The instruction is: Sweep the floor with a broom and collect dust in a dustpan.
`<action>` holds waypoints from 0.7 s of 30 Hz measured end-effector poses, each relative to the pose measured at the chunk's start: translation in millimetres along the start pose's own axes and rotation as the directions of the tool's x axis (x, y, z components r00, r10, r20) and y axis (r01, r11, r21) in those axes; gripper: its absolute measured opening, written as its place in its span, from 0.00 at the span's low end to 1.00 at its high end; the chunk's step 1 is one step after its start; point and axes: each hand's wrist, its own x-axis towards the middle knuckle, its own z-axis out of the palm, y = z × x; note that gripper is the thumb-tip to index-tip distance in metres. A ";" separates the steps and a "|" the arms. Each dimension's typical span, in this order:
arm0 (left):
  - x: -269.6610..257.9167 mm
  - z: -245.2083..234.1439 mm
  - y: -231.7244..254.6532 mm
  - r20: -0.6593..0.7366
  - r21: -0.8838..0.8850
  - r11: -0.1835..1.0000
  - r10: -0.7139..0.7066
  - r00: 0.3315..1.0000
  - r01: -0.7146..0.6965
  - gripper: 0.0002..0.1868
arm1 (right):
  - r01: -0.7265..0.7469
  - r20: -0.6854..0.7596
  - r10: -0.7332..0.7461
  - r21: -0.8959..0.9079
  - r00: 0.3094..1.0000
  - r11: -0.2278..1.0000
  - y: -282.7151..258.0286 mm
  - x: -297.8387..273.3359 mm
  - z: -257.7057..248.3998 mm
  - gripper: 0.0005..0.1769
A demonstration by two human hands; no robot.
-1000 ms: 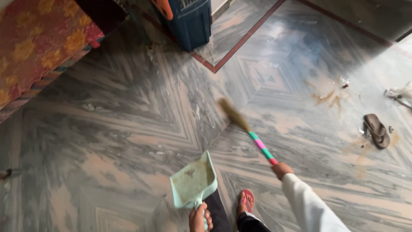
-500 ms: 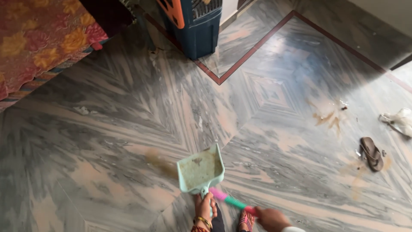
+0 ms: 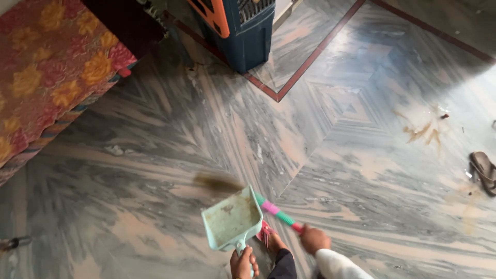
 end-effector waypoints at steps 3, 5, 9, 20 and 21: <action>13.3 -0.6 1.7 -0.022 0.038 0.999 -0.026 0.999 0.027 0.09 | -0.229 -0.006 0.235 0.192 0.972 0.954 45.9 33.4 -29.3 0.23; 14.8 11.2 6.5 -0.022 0.062 0.998 -0.028 0.999 0.029 0.09 | -0.335 0.018 0.344 0.281 0.939 0.899 94.2 70.1 -37.9 0.26; 8.3 52.3 40.0 -0.004 0.071 0.997 0.001 1.000 -0.001 0.09 | -0.512 -0.006 0.561 0.404 0.827 0.758 186.3 126.1 -73.4 0.35; 67.3 65.0 54.0 0.196 0.024 0.991 0.125 0.973 -0.133 0.09 | -0.387 -0.085 0.409 0.198 0.909 0.901 226.0 -27.1 -36.3 0.30; 81.3 61.0 49.8 0.241 0.011 0.994 0.099 0.966 -0.105 0.10 | -0.375 -0.021 0.381 0.137 0.924 0.917 220.1 -28.4 -38.7 0.30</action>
